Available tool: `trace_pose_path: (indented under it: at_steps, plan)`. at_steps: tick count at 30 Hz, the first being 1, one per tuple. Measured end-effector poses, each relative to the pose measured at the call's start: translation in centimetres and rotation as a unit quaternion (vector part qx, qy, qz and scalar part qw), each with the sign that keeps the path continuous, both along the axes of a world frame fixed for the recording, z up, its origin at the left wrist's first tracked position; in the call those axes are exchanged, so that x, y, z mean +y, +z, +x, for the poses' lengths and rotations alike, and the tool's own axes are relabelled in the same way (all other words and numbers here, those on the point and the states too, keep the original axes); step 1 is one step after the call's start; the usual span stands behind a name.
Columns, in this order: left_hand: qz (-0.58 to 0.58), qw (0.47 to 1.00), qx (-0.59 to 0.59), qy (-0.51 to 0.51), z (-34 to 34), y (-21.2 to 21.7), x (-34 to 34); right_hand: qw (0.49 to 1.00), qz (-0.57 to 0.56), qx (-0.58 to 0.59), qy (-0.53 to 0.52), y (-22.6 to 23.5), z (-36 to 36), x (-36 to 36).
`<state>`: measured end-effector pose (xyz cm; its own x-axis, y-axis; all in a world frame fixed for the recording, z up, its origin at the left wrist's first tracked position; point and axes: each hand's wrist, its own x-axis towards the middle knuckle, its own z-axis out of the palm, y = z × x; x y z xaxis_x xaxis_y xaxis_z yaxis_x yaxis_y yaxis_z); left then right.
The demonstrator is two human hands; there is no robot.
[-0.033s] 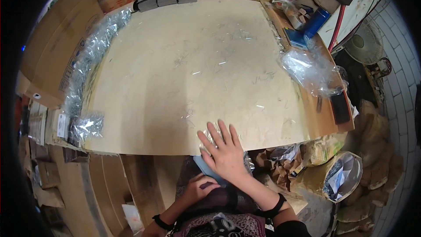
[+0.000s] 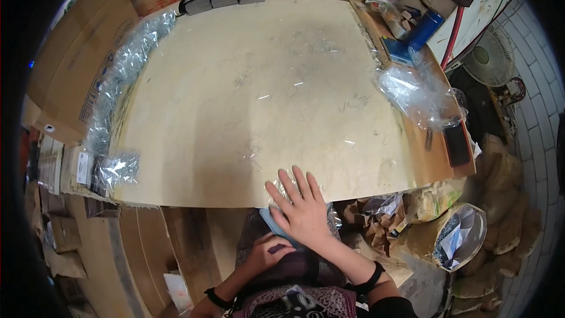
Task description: Sorting, organizing, and bagging small metal screws and scrap parts on a workbench.
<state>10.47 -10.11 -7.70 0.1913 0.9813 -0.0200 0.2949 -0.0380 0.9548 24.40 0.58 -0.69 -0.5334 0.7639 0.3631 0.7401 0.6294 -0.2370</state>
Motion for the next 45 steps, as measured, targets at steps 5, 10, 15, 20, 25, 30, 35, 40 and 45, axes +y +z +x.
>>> trace_pose_path:
  at_steps: [5, 10, 15, 20, 25, 30, 35, 40, 45]
  plan:
    - [0.048, 0.998, -0.021, 0.021, 0.1, -0.1, -0.6, 0.989, -0.062, 0.113, 0.079, 0.2, 1.6, -3.1]
    - [0.001, 1.0, 0.017, -0.012, -0.5, -0.6, 0.1, 0.982, -0.041, 0.14, 0.119, 1.4, 0.5, 1.2]
    - [-0.004, 1.0, -0.022, -0.001, 0.3, -0.8, 0.4, 0.988, 0.031, 0.069, 0.134, 1.7, -3.6, 6.3]
    - [-0.014, 1.0, -0.027, 0.007, -0.4, -0.7, -0.1, 0.985, -0.035, 0.074, 0.15, 1.9, -1.1, 4.3]
    - [-0.001, 1.0, -0.012, 0.009, -0.1, -0.8, -0.1, 0.976, -0.044, 0.102, 0.187, 1.6, 3.9, -0.4]
    - [-0.005, 1.0, -0.018, -0.012, -0.1, 0.6, 0.4, 0.972, -0.069, 0.213, 0.069, -1.8, 8.0, -4.4]
    - [-0.091, 0.991, -0.083, -0.042, -0.3, -0.3, 0.0, 0.94, -0.197, 0.269, -0.072, -4.3, 8.3, -7.5]
    - [0.003, 1.0, 0.008, -0.008, -0.1, -0.7, 0.3, 0.956, -0.259, 0.136, 0.029, -4.3, 8.3, -8.1]
    - [-0.06, 0.997, -0.038, -0.016, 0.0, -0.7, 0.5, 0.941, -0.322, 0.074, 0.07, -5.4, 8.7, -7.7]
